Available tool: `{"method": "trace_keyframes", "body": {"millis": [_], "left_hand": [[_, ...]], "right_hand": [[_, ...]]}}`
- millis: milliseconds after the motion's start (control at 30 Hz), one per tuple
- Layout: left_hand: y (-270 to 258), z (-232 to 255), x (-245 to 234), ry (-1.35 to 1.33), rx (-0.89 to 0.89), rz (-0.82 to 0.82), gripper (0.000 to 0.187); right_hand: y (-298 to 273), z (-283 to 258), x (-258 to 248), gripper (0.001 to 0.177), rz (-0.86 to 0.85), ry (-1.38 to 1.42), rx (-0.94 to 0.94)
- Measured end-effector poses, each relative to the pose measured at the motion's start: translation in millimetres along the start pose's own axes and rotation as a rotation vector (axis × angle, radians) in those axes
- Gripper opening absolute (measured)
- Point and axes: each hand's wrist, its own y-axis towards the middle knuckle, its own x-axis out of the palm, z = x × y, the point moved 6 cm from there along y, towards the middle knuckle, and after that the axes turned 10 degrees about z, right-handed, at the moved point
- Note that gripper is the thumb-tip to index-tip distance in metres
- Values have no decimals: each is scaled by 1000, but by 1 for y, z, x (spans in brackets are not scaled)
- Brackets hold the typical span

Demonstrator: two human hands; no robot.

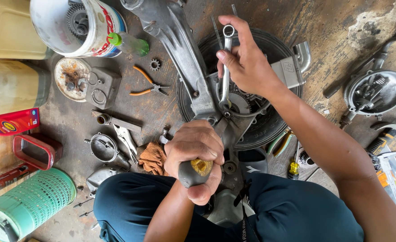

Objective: The person sits on the workshop floor repairing a scooter rear wheel hub and swingarm assembly. They use wrenches to loosen and tighten bolts, tap components with a hammer, reposition the assembly, and fit a gear plate onto the hub while holding it steady by hand.

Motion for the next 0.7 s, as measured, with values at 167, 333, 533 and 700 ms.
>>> {"method": "trace_keyframes", "body": {"millis": [167, 333, 533, 700], "left_hand": [[2, 2, 2, 22, -35, -9, 48], [1, 1, 0, 21, -31, -14, 48], [1, 1, -1, -5, -14, -11, 50], [2, 7, 5, 20, -85, -55, 47]], "right_hand": [[-1, 0, 0, 64, -5, -4, 36], [-3, 3, 1, 63, -1, 15, 61], [-8, 2, 3, 63, -7, 31, 51], [-14, 4, -2, 65, 23, 7, 7]]}}
